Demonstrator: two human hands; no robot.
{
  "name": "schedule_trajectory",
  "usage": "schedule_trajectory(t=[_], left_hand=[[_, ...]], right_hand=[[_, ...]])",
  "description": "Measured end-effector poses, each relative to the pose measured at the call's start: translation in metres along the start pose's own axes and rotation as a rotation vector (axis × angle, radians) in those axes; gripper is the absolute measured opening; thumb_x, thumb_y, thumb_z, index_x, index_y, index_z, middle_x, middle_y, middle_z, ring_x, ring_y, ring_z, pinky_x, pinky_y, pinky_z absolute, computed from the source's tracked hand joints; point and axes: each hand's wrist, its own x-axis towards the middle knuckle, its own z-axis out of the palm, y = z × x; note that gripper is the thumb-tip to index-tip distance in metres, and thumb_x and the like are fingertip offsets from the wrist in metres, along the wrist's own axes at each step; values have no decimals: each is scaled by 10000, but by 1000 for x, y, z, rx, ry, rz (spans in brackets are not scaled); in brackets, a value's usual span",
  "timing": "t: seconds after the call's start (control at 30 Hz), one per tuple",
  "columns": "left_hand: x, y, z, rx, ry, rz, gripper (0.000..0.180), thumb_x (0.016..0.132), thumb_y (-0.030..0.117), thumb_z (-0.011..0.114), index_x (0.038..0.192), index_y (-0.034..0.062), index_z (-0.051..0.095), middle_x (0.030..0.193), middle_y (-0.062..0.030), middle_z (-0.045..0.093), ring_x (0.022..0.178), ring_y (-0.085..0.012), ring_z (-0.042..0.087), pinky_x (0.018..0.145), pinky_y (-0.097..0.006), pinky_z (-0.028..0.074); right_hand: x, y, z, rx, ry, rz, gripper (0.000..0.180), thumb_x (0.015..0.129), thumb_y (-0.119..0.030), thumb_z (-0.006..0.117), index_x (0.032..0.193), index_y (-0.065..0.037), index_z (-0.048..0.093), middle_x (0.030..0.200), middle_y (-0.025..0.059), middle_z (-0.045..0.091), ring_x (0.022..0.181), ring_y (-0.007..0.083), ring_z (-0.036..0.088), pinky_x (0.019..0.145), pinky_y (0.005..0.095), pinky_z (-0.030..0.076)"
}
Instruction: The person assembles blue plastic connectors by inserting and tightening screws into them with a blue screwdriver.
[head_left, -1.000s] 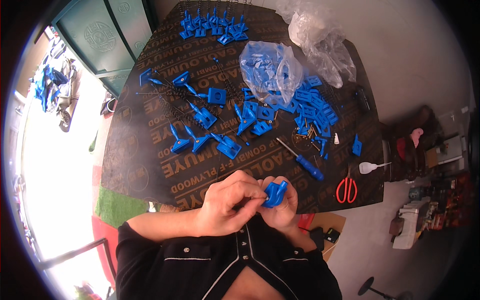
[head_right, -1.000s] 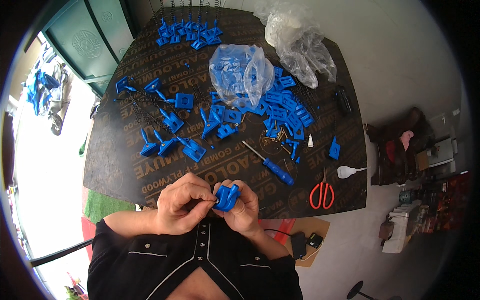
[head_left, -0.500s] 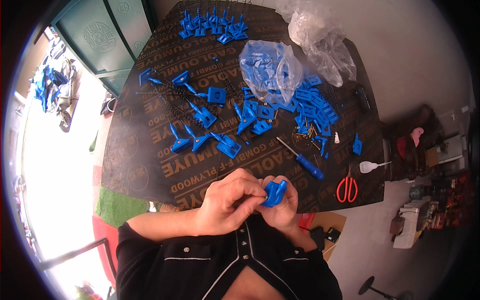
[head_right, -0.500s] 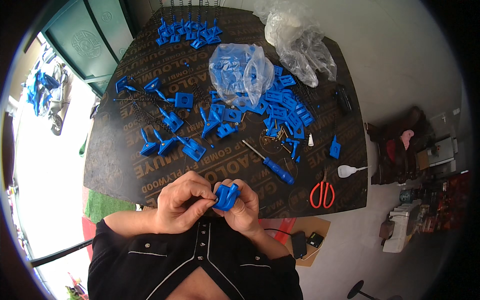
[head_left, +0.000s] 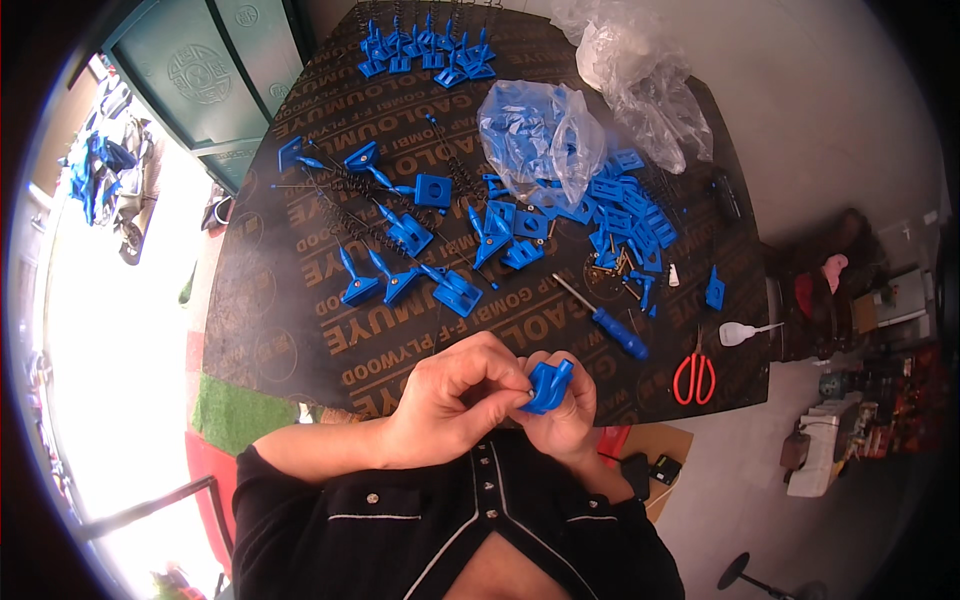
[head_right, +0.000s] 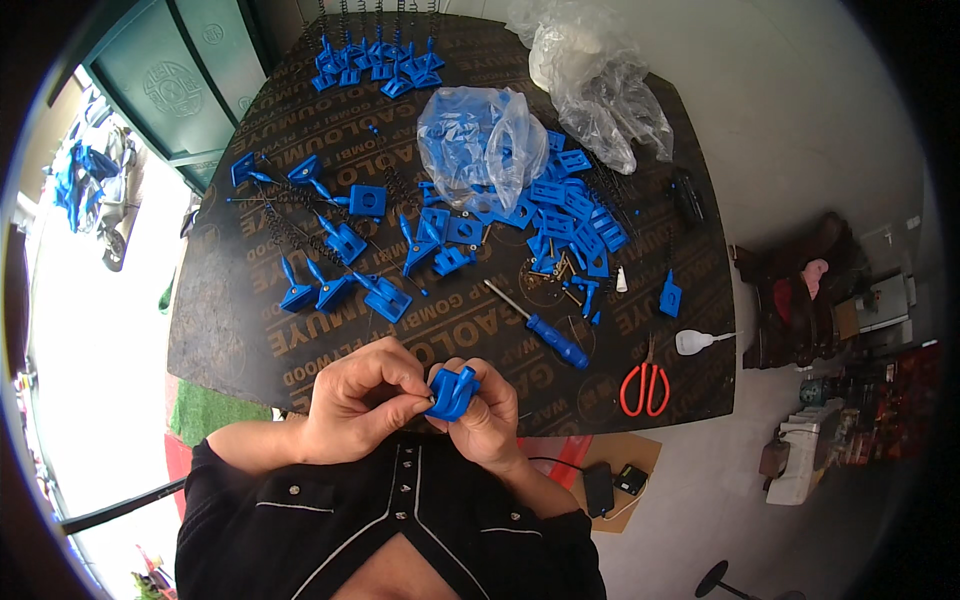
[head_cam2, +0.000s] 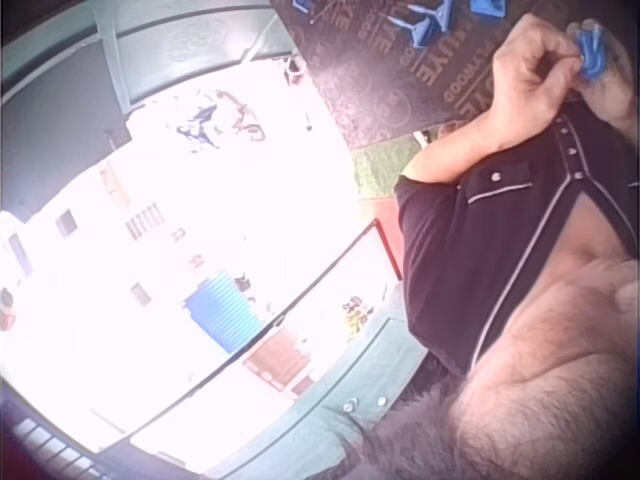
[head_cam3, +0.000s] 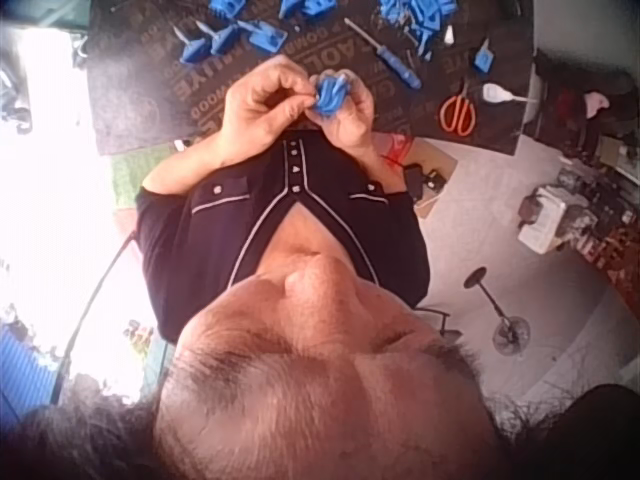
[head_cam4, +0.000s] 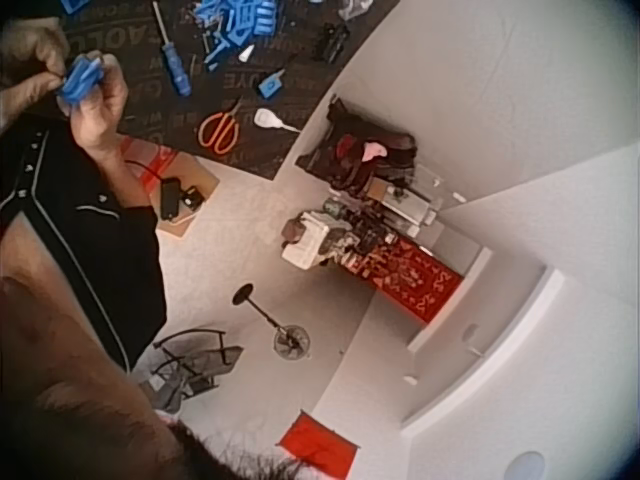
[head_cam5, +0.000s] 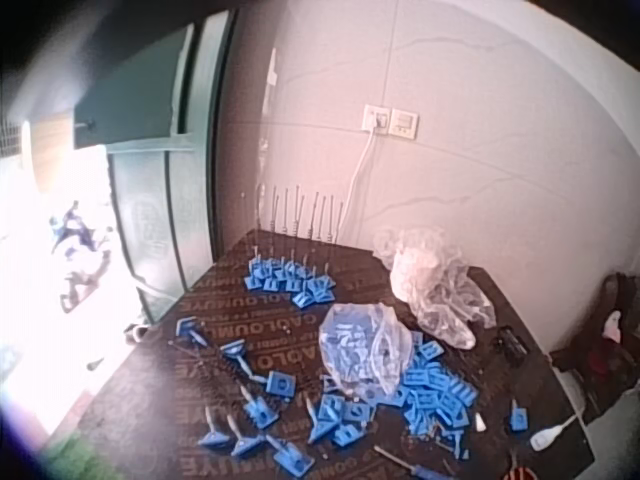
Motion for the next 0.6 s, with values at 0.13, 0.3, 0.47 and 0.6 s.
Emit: schedule_trajectory(t=[0.13,0.3,0.47,0.6], left_hand=[[1,-1,-1,34,1,42,83,842,25,700,902,29,643,884,-68,600,784,-139,588,683,-254,466],[1,1,-2,142,8,113,71,847,40,698,893,29,645,861,-65,606,771,-144,592,672,-253,465],[-5,-1,5,-121,118,-89,83,832,21,708,868,26,634,870,-77,608,779,-149,597,674,-262,472],[0,2,0,97,57,71,103,814,6,719,855,26,627,871,-84,611,777,-158,603,678,-263,478]], right_hand=[[0,-1,0,19,-12,15,242,918,-251,630,1016,-56,526,896,46,509,758,127,472,525,233,403],[1,-1,0,19,-19,32,239,917,-247,631,1015,-57,525,896,48,510,752,126,477,526,235,403],[2,0,-2,34,-51,24,235,916,-242,632,1008,-56,522,894,57,518,741,129,487,526,239,404],[2,-1,0,46,-30,42,232,917,-241,629,1008,-56,523,908,68,529,741,131,490,525,237,401]])
